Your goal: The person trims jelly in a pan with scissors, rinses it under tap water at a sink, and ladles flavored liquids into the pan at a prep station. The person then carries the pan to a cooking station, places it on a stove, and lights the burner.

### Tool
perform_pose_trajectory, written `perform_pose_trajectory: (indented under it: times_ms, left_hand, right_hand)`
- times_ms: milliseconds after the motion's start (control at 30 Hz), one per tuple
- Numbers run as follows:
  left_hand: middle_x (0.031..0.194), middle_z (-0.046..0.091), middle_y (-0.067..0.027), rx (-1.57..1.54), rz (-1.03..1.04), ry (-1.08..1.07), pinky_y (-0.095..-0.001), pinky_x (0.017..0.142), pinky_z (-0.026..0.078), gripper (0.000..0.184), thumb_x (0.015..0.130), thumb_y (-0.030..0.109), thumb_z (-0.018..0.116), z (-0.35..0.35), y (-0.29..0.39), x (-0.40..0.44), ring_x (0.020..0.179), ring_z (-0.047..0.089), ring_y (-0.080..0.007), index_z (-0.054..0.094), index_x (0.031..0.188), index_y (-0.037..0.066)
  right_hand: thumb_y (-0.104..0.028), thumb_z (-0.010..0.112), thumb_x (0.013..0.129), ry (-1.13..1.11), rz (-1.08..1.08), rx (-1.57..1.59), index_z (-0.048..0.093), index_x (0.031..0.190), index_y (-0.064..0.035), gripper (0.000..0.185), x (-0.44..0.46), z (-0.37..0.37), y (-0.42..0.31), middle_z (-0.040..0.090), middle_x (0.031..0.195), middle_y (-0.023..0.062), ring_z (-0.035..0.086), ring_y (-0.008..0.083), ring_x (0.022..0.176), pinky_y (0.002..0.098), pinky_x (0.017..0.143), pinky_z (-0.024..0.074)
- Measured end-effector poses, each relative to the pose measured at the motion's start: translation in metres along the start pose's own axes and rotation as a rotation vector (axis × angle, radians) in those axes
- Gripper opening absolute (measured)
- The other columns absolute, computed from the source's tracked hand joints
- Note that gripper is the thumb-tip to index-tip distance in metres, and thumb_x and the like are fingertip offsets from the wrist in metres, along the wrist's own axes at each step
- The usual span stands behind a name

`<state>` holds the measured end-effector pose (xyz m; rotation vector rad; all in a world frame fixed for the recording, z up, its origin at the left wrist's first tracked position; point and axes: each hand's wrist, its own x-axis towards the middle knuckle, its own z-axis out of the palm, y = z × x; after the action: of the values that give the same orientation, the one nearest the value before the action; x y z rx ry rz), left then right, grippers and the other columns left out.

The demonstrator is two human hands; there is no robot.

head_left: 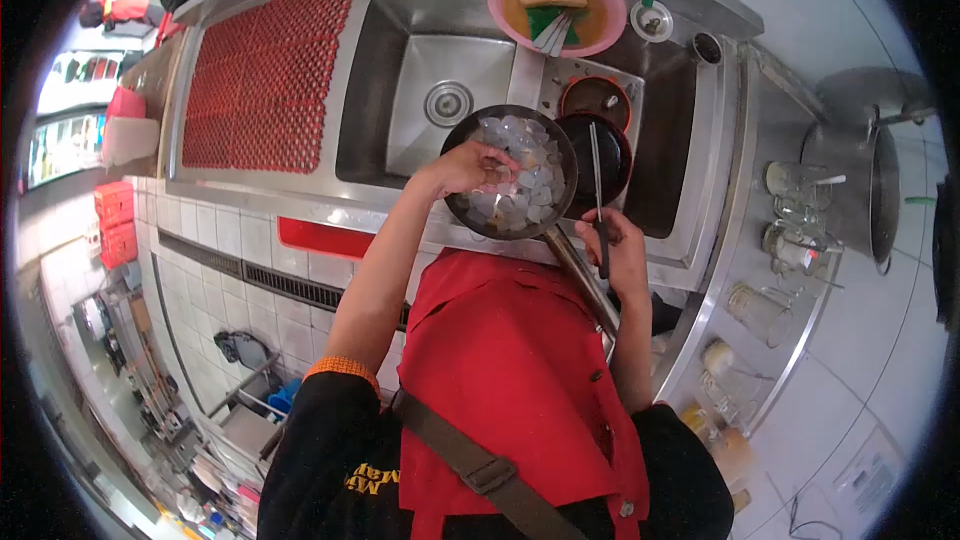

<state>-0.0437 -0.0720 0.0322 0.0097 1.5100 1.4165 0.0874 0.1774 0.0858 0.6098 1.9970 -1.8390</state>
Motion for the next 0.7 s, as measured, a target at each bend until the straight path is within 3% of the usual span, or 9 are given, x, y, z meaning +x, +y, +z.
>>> perform_pose_trajectory:
  times_ms: [67, 200, 333, 400, 433, 500, 600, 700]
  left_hand:
    - [0.101, 0.064, -0.0074, -0.035, 0.024, -0.075, -0.0258, 0.081, 0.052, 0.025, 0.088, 0.001, 0.054, -0.005, 0.004, 0.001, 0.096, 0.06, -0.0141, 0.057, 0.113, -0.001]
    - [0.103, 0.063, -0.0082, -0.244, 0.021, -0.187, -0.0238, 0.081, 0.052, 0.025, 0.088, 0.005, 0.057, 0.002, 0.025, -0.007, 0.094, 0.061, -0.014, 0.058, 0.112, 0.0]
    - [0.101, 0.064, -0.0064, -0.161, 0.035, -0.171, -0.0245, 0.08, 0.052, 0.028, 0.087, 0.005, 0.058, -0.001, 0.019, -0.003, 0.091, 0.062, -0.0152, 0.056, 0.114, -0.002]
    - [0.102, 0.063, -0.0076, 0.25, 0.33, 0.011, -0.0308, 0.087, 0.05, 0.032, 0.082, 0.004, 0.06, -0.002, 0.012, 0.004, 0.097, 0.061, -0.0211, 0.058, 0.114, 0.004]
    - [0.102, 0.063, -0.0076, 0.251, 0.327, 0.001, -0.0308, 0.087, 0.05, 0.032, 0.082, 0.004, 0.06, 0.003, 0.007, 0.006, 0.097, 0.061, -0.0211, 0.058, 0.114, 0.004]
    - [0.113, 0.059, -0.0124, 1.086, 0.771, 0.028, -0.038, 0.096, 0.042, 0.038, 0.077, 0.003, 0.06, 0.023, 0.002, 0.01, 0.108, 0.054, -0.0278, 0.059, 0.115, 0.009]
    - [0.119, 0.054, -0.0124, 1.352, 0.79, 0.028, -0.0394, 0.1, 0.037, 0.041, 0.071, 0.006, 0.063, 0.054, -0.005, 0.01, 0.116, 0.047, -0.0293, 0.062, 0.112, 0.015]
    - [0.113, 0.057, -0.0124, 1.408, 0.768, -0.058, -0.0382, 0.096, 0.041, 0.042, 0.07, 0.007, 0.066, 0.045, -0.014, 0.039, 0.111, 0.051, -0.0296, 0.062, 0.111, 0.013]
  right_hand:
    - [-0.013, 0.069, 0.082, 0.078, -0.03, -0.024, 0.059, 0.094, -0.0031, 0.018, -0.007, 0.005, 0.001, 0.052, 0.06, -0.0023, 0.046, 0.0043, 0.05, 0.0198, 0.044, 0.0331]
    - [-0.013, 0.068, 0.082, 0.161, 0.001, 0.103, 0.059, 0.094, -0.0033, 0.018, -0.033, 0.02, 0.003, 0.051, 0.058, -0.0023, 0.046, 0.0044, 0.048, 0.0201, 0.044, 0.0326]
    - [-0.018, 0.072, 0.081, 0.189, 0.006, 0.181, 0.059, 0.097, -0.0015, 0.026, -0.044, 0.039, 0.028, 0.054, 0.062, -0.0018, 0.047, 0.0049, 0.051, 0.0205, 0.046, 0.0362]
    - [-0.018, 0.072, 0.081, 0.22, 0.01, 0.181, 0.059, 0.097, -0.0015, 0.026, -0.048, 0.049, 0.037, 0.054, 0.061, -0.002, 0.047, 0.0047, 0.051, 0.0205, 0.046, 0.0362]
    - [-0.018, 0.072, 0.081, 0.237, 0.007, 0.173, 0.06, 0.097, -0.0015, 0.026, -0.05, 0.053, 0.04, 0.054, 0.061, -0.0022, 0.047, 0.0046, 0.051, 0.0205, 0.046, 0.0362]
    - [-0.018, 0.072, 0.081, 0.279, 0.02, 0.187, 0.06, 0.097, -0.0018, 0.026, -0.053, 0.057, 0.043, 0.054, 0.062, -0.0025, 0.047, 0.0041, 0.051, 0.0201, 0.046, 0.0356]
    - [-0.017, 0.071, 0.081, 0.331, 0.026, 0.271, 0.06, 0.096, -0.0023, 0.024, -0.064, 0.058, 0.043, 0.055, 0.063, -0.0015, 0.047, 0.0045, 0.051, 0.0199, 0.045, 0.0339]
    - [-0.015, 0.07, 0.081, 0.416, -0.011, 0.254, 0.06, 0.096, -0.0026, 0.022, -0.072, 0.055, 0.043, 0.054, 0.063, -0.0017, 0.046, 0.0044, 0.051, 0.0199, 0.045, 0.0335]
